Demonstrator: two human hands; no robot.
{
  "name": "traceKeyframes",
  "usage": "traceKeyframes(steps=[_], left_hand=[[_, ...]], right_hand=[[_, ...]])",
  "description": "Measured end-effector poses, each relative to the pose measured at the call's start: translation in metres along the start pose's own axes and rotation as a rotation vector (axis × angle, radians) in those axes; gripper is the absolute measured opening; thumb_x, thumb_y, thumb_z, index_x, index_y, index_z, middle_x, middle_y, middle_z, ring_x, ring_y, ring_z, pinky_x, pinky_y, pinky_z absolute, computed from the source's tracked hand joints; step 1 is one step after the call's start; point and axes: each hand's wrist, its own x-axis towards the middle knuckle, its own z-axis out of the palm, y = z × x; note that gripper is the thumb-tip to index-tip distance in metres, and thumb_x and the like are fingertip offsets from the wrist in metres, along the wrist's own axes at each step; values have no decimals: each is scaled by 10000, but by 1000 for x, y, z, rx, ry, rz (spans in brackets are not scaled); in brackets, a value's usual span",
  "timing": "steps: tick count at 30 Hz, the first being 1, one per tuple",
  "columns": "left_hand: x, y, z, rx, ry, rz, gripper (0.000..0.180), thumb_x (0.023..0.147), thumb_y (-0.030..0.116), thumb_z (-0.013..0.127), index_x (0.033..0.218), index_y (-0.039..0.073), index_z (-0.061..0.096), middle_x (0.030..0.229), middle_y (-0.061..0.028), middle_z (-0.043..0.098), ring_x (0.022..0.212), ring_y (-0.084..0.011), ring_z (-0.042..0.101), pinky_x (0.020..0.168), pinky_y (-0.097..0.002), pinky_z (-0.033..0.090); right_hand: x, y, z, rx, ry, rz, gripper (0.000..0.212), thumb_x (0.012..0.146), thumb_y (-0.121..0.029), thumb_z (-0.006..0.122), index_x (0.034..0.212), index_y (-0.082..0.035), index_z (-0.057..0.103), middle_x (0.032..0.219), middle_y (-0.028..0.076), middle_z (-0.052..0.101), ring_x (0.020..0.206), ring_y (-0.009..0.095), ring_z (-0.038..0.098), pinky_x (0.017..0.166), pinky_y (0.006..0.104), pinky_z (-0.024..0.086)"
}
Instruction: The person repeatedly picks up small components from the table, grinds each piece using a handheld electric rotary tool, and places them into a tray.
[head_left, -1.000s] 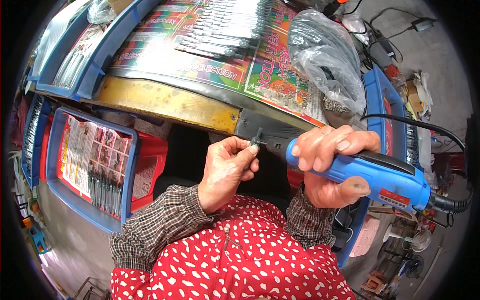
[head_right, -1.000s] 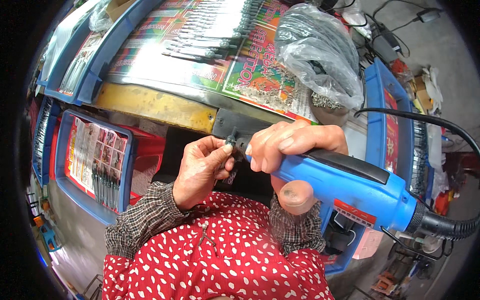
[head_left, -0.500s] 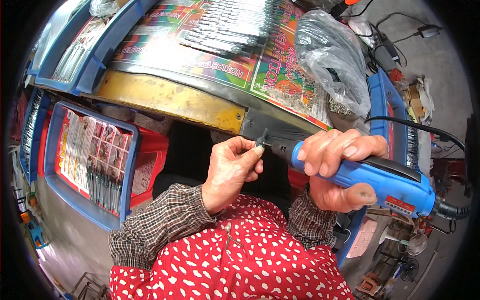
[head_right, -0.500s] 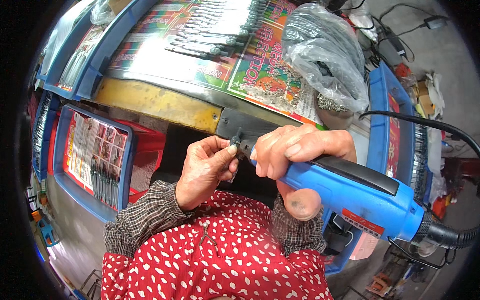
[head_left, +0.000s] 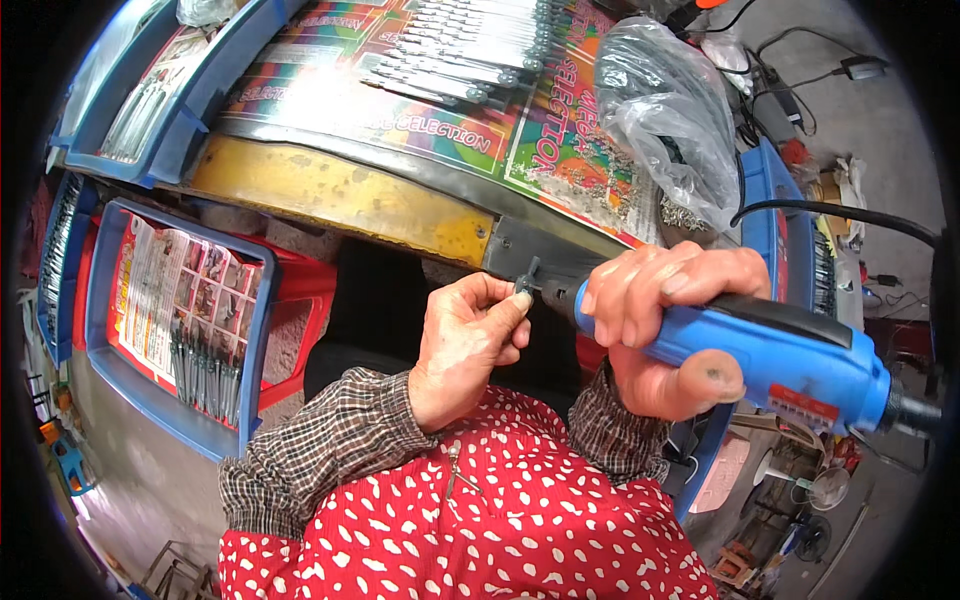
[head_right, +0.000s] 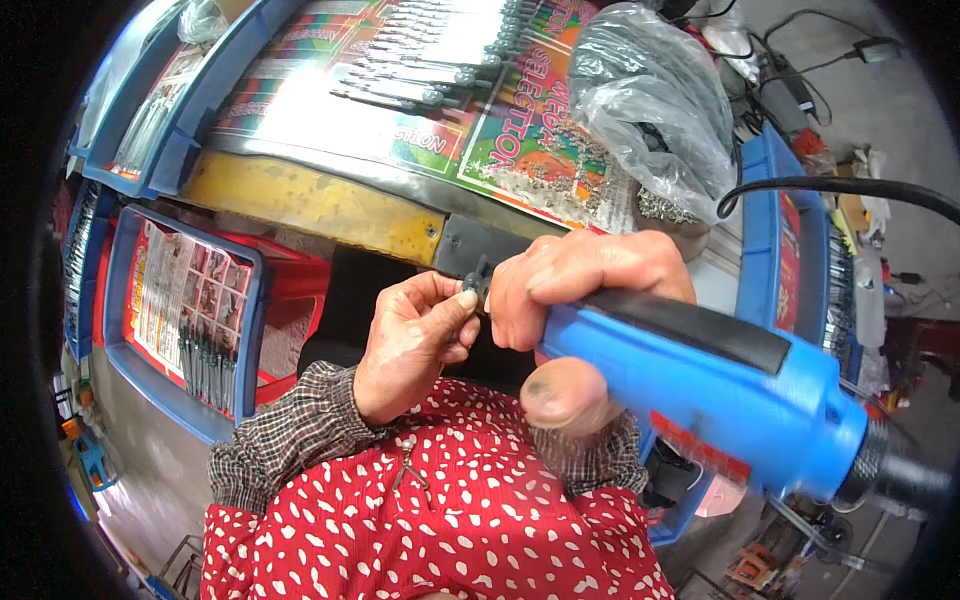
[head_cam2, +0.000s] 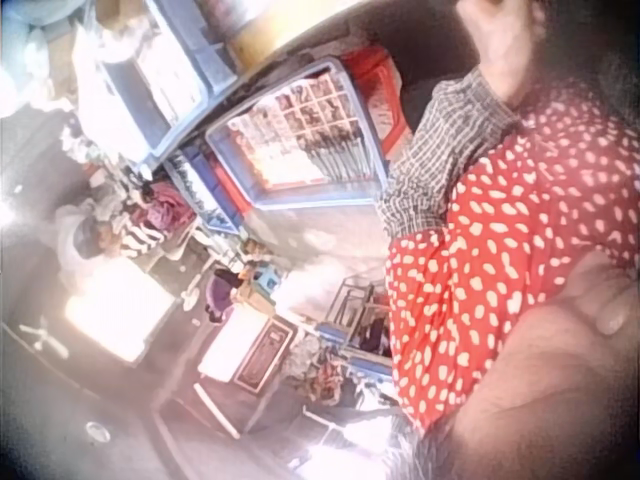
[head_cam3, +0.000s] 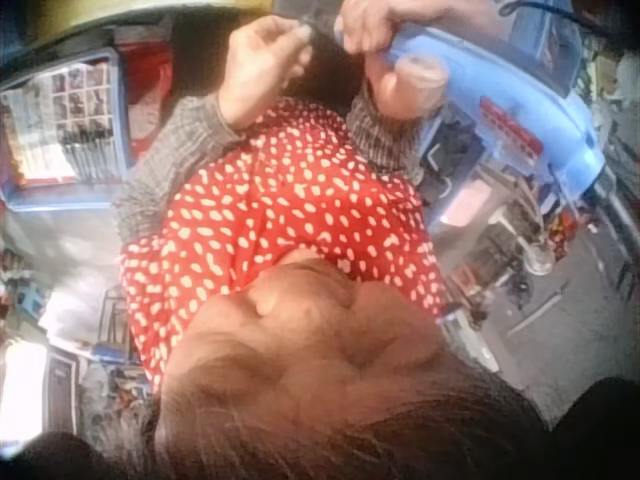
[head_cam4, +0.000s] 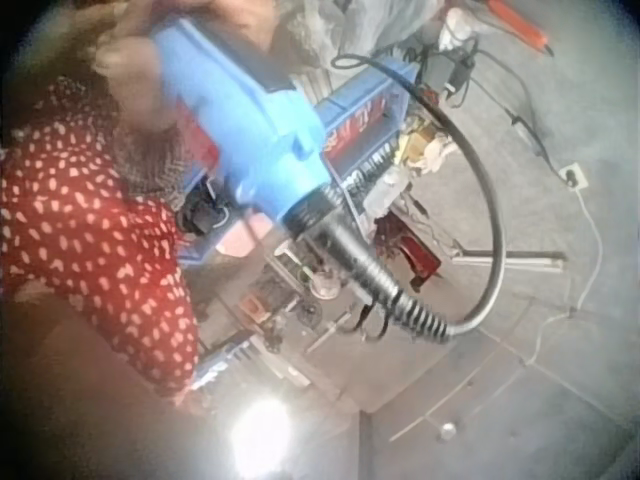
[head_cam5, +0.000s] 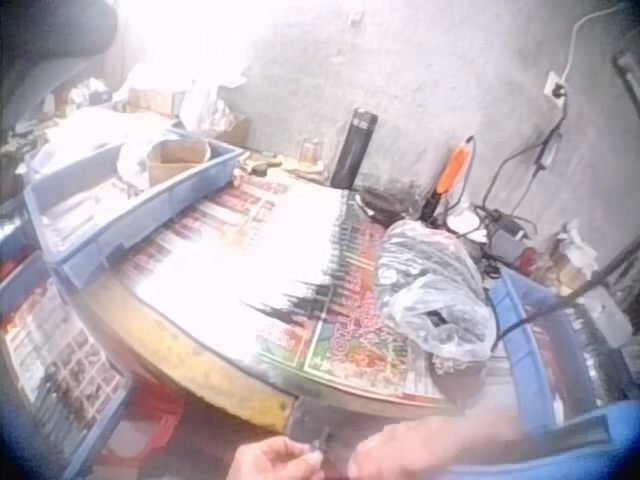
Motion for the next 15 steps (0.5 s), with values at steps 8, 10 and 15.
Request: traceKeyframes(steps=[8, 10, 15], left_hand=[[1, -2, -1, -11, -2, 34, 112, 858, 88, 578, 861, -18, 541, 633, -24, 545, 517, -48, 478, 445, -166, 380], [1, -1, -1, 17, 5, 26, 113, 857, 89, 578, 863, -18, 543, 633, -23, 546, 521, -48, 486, 446, -168, 386], [0, -1, -2, 24, -6, 32, 114, 869, 95, 567, 872, -14, 535, 644, -31, 545, 520, -53, 473, 444, -168, 375]], right_hand=[[-5, -1, 2, 157, 107, -10, 506, 664, -235, 788, 963, 17, 466, 668, 108, 535, 584, 207, 543, 526, 343, 466], [-7, -2, 4, 135, 115, -41, 512, 655, -216, 794, 970, 18, 465, 683, 115, 535, 595, 219, 546, 533, 354, 465], [-3, 0, 0, 120, 6, -73, 532, 654, -213, 797, 991, 17, 455, 695, 123, 536, 602, 224, 548, 540, 362, 464]])
